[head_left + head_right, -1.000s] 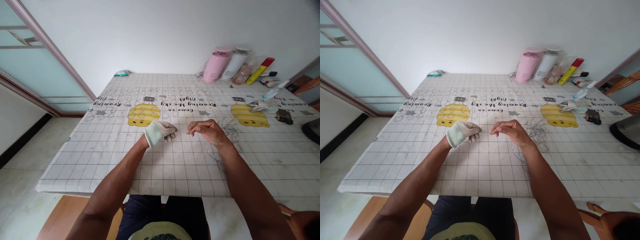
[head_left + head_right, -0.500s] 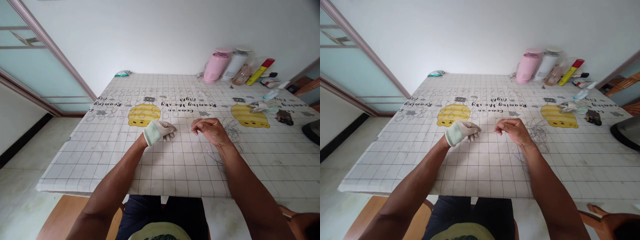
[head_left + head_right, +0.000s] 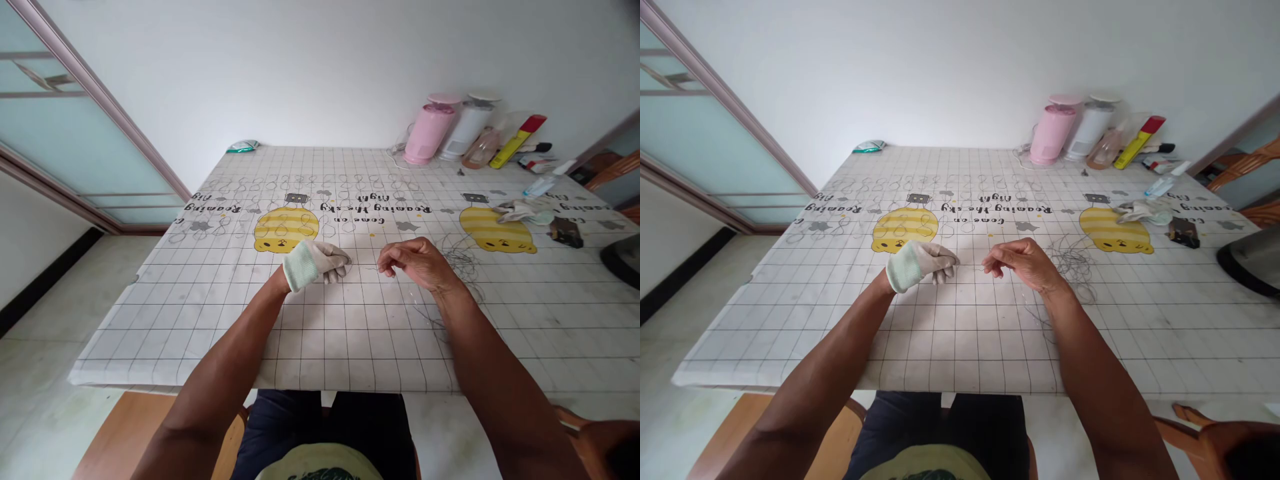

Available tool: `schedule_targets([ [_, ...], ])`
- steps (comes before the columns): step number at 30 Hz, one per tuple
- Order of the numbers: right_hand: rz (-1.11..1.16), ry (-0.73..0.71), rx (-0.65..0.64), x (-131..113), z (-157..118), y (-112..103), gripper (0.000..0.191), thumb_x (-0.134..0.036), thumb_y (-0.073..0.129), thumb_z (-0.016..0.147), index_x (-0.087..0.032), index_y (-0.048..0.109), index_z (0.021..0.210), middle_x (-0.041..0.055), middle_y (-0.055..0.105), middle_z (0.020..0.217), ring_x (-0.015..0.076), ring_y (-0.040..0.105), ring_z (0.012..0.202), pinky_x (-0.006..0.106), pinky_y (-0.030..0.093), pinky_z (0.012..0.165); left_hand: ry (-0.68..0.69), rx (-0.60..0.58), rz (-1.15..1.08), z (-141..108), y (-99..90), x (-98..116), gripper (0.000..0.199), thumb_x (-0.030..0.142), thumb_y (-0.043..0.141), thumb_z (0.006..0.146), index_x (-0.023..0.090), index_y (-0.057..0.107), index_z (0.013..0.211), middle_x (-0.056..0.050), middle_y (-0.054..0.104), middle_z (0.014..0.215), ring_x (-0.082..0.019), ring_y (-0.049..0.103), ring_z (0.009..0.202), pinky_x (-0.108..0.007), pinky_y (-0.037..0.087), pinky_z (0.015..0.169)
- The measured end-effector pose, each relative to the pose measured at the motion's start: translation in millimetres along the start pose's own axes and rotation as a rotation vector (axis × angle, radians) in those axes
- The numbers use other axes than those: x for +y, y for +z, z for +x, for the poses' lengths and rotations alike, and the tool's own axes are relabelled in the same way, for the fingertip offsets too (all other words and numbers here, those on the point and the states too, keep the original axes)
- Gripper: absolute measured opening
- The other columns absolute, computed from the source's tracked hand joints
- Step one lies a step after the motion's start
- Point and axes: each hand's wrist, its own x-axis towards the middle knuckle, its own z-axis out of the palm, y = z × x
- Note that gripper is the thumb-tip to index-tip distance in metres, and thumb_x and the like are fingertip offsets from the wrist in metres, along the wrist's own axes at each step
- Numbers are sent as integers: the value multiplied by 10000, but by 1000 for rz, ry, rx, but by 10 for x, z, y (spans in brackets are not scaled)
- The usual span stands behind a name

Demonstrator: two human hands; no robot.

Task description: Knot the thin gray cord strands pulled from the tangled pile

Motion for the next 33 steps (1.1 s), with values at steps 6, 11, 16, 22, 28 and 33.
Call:
schedule_targets([
  [6, -23, 54, -23, -25, -8, 83, 381, -532, 691, 1029, -230, 894, 919, 98, 801, 830, 209, 693, 693, 383, 570, 667, 1, -9, 0, 17, -13, -27, 146, 114, 656, 934, 125, 782, 862, -50, 744, 723, -109, 646, 537, -225, 502, 481],
  [11, -27, 44, -83, -17, 1, 99, 449, -520, 598, 1085, -213, 897, 950, 105, 805, 839, 206, 717, 717, 360, 572, 673, -12, -19, 23, 41, -15, -56, 136, 134, 663, 927, 130, 781, 861, -50, 747, 724, -112, 647, 533, -228, 499, 476],
  [16, -32, 75, -154, 37, 1, 61, 456, -478, 587, 1098, -185, 892, 927, 108, 803, 803, 196, 722, 673, 343, 578, 653, -41, -51, 64, 48, 18, -80, 139, 146, 661, 924, 133, 789, 871, -50, 756, 738, -113, 657, 546, -228, 504, 485],
  [22, -9, 40, 13, 79, 12, 67, 358, -460, 722, 1024, -185, 879, 857, 94, 787, 745, 190, 708, 620, 321, 557, 588, -49, -51, 69, 75, -13, -100, 113, 160, 697, 908, 129, 798, 870, -60, 765, 748, -120, 663, 556, -234, 499, 489],
  [28, -17, 77, -4, 66, 18, 83, 405, -501, 696, 1035, -184, 876, 858, 97, 784, 736, 194, 715, 620, 324, 557, 598, -38, -27, 41, 85, -33, -110, 109, 167, 705, 902, 133, 799, 860, -62, 758, 736, -127, 654, 540, -249, 494, 483],
  [33, -39, 78, -72, 60, 11, 80, 455, -502, 634, 1071, -176, 874, 863, 99, 783, 721, 183, 702, 597, 317, 547, 594, -34, -33, 37, 112, -14, -151, 96, 189, 732, 880, 131, 801, 847, -71, 755, 733, -132, 656, 543, -248, 491, 478],
])
